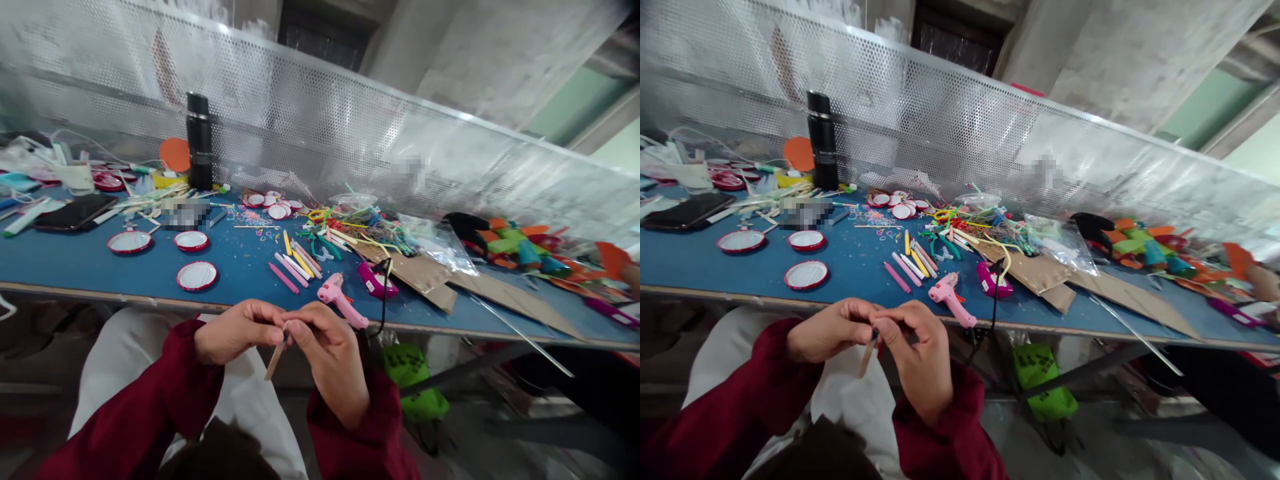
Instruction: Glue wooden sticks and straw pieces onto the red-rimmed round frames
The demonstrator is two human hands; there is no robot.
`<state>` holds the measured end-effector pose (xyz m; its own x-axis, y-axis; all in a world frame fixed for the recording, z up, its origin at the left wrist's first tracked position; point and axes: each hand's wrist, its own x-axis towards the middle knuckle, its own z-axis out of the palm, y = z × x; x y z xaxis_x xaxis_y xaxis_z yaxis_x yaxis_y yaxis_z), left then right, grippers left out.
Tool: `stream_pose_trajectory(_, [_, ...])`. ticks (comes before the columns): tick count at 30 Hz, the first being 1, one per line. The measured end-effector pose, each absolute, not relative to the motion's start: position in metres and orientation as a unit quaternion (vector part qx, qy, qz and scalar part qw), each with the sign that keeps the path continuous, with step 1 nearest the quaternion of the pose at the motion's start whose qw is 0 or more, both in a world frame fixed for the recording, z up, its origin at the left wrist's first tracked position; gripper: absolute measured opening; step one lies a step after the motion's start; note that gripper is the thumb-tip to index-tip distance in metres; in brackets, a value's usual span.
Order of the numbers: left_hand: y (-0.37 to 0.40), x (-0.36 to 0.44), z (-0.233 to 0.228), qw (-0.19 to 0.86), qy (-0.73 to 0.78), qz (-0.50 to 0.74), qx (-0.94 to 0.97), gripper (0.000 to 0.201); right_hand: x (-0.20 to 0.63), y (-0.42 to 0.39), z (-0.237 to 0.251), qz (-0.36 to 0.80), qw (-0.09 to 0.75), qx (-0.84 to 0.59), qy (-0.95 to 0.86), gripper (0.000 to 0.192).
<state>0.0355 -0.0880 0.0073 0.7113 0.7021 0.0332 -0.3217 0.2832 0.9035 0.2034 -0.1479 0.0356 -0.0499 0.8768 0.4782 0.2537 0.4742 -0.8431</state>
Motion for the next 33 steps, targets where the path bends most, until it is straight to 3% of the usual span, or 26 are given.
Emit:
stream_pose_trajectory(5, [-0.088,0.021,0.008,0.759,0.227,0.342,0.505,0.03,0.191,-0.137,0.043,0.297,0.541,-0.413,-0.669,0.016])
stream_pose_trajectory(8, [-0.084,-0.004,0.017,0.668,0.293,0.38,0.569,0.044,0.186,-0.123,0.048,0.291,0.56,-0.429,-0.646,0.02])
stream_pose_trajectory(11, [-0.071,-0.041,0.026,0.398,0.436,0.455,0.666,0.054,0.182,-0.099,0.05,0.327,0.618,-0.421,-0.578,0.024])
stream_pose_trajectory(14, [-0.055,-0.074,0.026,0.109,0.544,0.395,0.732,0.066,0.174,-0.071,0.05,0.36,0.662,-0.4,-0.522,0.032])
stream_pose_trajectory(18, [-0.043,-0.091,0.01,-0.056,0.597,0.273,0.753,0.074,0.157,-0.044,0.051,0.398,0.669,-0.383,-0.498,0.036])
stream_pose_trajectory(22, [-0.041,-0.091,-0.002,-0.04,0.59,0.269,0.76,0.071,0.142,-0.028,0.05,0.423,0.668,-0.364,-0.493,0.034])
stream_pose_trajectory(27, [-0.047,-0.079,0.003,0.052,0.541,0.42,0.727,0.08,0.136,-0.012,0.052,0.406,0.672,-0.369,-0.498,0.033])
stream_pose_trajectory(29, [-0.052,-0.07,0.004,0.123,0.52,0.478,0.697,0.081,0.136,-0.007,0.055,0.385,0.675,-0.371,-0.508,0.031])
stream_pose_trajectory(33, [-0.067,-0.052,0.006,0.368,0.447,0.536,0.615,0.079,0.141,0.002,0.063,0.332,0.67,-0.376,-0.547,0.027])
